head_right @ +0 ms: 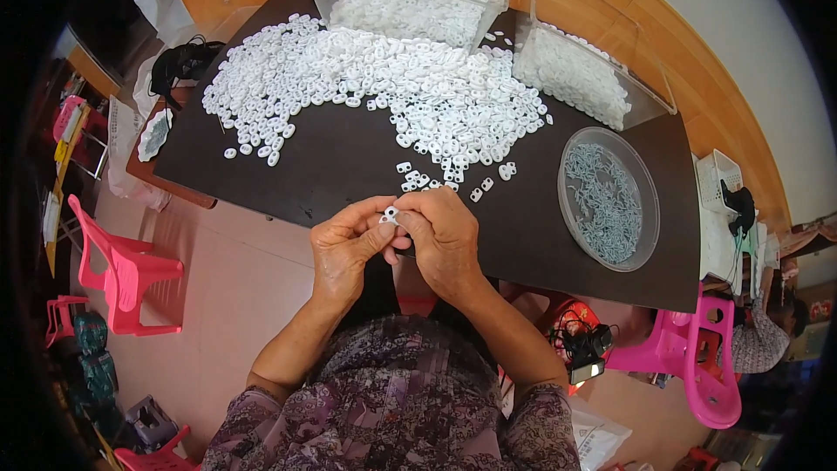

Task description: Inserting small metal pins into white plastic components.

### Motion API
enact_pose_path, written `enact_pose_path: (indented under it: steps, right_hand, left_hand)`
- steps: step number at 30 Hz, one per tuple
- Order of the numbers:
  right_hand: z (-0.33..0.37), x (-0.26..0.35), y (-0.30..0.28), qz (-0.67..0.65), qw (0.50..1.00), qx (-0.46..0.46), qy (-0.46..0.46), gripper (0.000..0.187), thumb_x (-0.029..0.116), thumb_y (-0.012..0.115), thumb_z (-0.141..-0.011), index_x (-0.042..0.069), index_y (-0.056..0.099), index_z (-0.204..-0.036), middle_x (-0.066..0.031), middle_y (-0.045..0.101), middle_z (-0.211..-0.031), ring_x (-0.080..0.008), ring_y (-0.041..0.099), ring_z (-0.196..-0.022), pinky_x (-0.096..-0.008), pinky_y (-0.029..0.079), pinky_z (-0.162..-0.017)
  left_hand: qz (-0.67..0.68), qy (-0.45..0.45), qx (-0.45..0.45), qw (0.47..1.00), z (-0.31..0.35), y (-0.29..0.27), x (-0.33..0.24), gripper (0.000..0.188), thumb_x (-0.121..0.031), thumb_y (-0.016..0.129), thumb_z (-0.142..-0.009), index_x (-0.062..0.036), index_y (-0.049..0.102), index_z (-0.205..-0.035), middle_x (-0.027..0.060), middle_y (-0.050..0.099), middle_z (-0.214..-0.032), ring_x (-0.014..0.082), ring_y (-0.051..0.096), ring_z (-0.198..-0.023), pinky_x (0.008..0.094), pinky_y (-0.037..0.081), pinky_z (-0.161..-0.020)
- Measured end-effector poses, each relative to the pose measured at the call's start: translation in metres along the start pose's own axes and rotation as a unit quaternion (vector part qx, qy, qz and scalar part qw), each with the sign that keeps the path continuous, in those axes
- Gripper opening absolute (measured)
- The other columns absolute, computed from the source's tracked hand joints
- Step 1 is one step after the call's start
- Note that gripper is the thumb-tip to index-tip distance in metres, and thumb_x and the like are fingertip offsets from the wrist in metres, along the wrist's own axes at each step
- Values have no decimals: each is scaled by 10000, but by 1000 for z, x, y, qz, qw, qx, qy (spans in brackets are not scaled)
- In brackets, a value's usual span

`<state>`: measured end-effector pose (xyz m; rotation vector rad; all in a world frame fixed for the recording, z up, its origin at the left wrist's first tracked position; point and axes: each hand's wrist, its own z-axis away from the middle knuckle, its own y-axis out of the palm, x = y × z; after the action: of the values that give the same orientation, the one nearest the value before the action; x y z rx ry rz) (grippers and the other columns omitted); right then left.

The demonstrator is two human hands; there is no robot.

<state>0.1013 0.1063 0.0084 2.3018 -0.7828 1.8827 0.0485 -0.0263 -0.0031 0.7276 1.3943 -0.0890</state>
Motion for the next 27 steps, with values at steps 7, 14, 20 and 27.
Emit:
enact_pose_path:
  steps: [7, 14, 20, 27]
  right_hand:
    - [2, 3, -1, 114, 979, 12, -168, 252, -44, 647, -746, 15, 610, -988, -87, 587, -969, -173, 558, -793, -285, 468, -675]
    - [-1, 1, 0, 199, 937, -60, -281, 333, -29, 689, -675, 14, 620, -998, -112, 612, -951, -255, 546, -771, -338, 451, -671]
    - [0, 7, -1, 151, 947, -67, -275, 331, -36, 708, -637, 6, 647, -960, -98, 621, -886, -249, 548, -746, -328, 455, -633]
    - [3, 6, 0, 114, 961, -55, -248, 323, -39, 692, -677, -1, 632, -993, -109, 636, -907, -239, 559, -761, -319, 456, -657]
  left_hand:
    - [72, -29, -25, 997, -1, 3, -3, 237, -76, 574, -907, 75, 593, -1089, 122, 663, -891, 151, 643, -724, 237, 527, -595]
    - [111, -36, -52, 992, 3, 14, -2, 242, -91, 576, -912, 70, 594, -1093, 125, 658, -942, 144, 632, -784, 244, 532, -652]
    - [78, 30, -20, 996, 4, 8, 1, 238, -85, 621, -886, 58, 618, -1077, 76, 642, -883, 105, 563, -679, 216, 474, -640]
    - [62, 53, -8, 997, 4, 8, 1, 251, -75, 614, -889, 47, 617, -1109, 70, 628, -897, 98, 544, -694, 212, 464, -648]
